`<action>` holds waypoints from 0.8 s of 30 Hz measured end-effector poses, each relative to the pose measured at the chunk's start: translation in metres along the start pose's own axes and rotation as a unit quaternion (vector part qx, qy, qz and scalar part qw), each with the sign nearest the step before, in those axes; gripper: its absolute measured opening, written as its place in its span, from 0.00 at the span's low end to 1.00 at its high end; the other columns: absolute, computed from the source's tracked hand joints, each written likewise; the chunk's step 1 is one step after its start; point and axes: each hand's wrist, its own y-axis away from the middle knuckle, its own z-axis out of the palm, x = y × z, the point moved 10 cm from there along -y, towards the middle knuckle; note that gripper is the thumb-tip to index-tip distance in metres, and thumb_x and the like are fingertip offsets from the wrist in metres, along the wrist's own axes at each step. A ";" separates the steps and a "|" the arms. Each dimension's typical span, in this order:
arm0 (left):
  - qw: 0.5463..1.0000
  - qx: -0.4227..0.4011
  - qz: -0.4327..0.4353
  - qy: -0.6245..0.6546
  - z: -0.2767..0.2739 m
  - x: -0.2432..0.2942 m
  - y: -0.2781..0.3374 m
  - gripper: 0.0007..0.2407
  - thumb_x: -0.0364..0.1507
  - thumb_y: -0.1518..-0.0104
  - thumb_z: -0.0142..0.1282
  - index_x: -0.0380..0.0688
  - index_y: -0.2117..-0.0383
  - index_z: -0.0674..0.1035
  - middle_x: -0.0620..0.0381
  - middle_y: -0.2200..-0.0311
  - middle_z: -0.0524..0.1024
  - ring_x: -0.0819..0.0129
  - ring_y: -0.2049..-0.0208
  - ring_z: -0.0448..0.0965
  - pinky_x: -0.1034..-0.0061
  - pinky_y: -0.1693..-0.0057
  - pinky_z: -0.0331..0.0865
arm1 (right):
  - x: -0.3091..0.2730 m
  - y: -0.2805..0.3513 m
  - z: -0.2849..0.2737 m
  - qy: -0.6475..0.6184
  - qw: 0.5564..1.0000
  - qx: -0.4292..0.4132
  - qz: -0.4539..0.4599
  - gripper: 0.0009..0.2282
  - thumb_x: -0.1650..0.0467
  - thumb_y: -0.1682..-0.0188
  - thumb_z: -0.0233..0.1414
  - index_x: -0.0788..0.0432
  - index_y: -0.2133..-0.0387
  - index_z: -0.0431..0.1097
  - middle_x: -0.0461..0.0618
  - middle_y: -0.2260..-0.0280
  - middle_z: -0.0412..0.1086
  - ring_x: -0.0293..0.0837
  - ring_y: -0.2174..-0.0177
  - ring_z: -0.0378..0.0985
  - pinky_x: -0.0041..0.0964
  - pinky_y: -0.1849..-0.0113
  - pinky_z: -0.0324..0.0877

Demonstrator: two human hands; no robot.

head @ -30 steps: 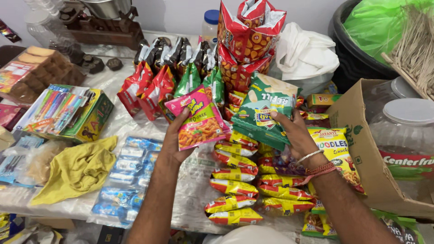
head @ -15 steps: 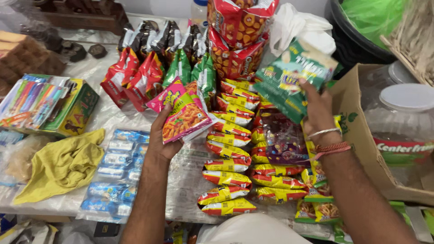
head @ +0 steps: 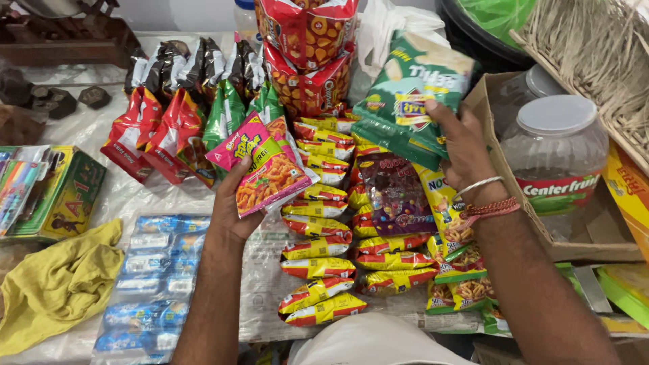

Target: The person organizes snack packets on a cluttered counter and hangs some on a wall display. They pick up various packets, arrange them in rows, and hang several on hooks, handling items one at a time.

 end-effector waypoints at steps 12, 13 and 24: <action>0.995 -0.080 -0.059 -0.012 0.011 -0.029 0.008 0.20 0.31 0.40 0.59 0.38 0.43 0.71 0.46 0.51 0.79 0.54 0.51 0.82 0.55 0.43 0.75 | 0.072 0.043 0.053 0.051 0.968 -0.153 0.191 0.33 0.66 0.56 0.61 0.66 0.37 0.60 0.55 0.51 0.73 0.43 0.57 0.78 0.38 0.58 0.76; 0.994 -0.080 -0.075 -0.003 0.009 -0.032 0.008 0.20 0.31 0.39 0.59 0.38 0.43 0.71 0.45 0.51 0.79 0.53 0.51 0.82 0.56 0.43 0.75 | 0.076 0.044 0.053 0.043 0.968 -0.148 0.196 0.32 0.66 0.56 0.61 0.65 0.38 0.59 0.54 0.51 0.73 0.42 0.57 0.78 0.38 0.57 0.76; 0.996 -0.075 -0.056 0.005 0.012 -0.032 0.001 0.17 0.31 0.39 0.58 0.41 0.45 0.74 0.48 0.51 0.79 0.56 0.51 0.82 0.58 0.43 0.75 | 0.049 -0.021 0.004 0.259 0.959 -0.058 0.100 0.35 0.64 0.57 0.63 0.67 0.38 0.58 0.55 0.51 0.74 0.42 0.57 0.79 0.36 0.56 0.75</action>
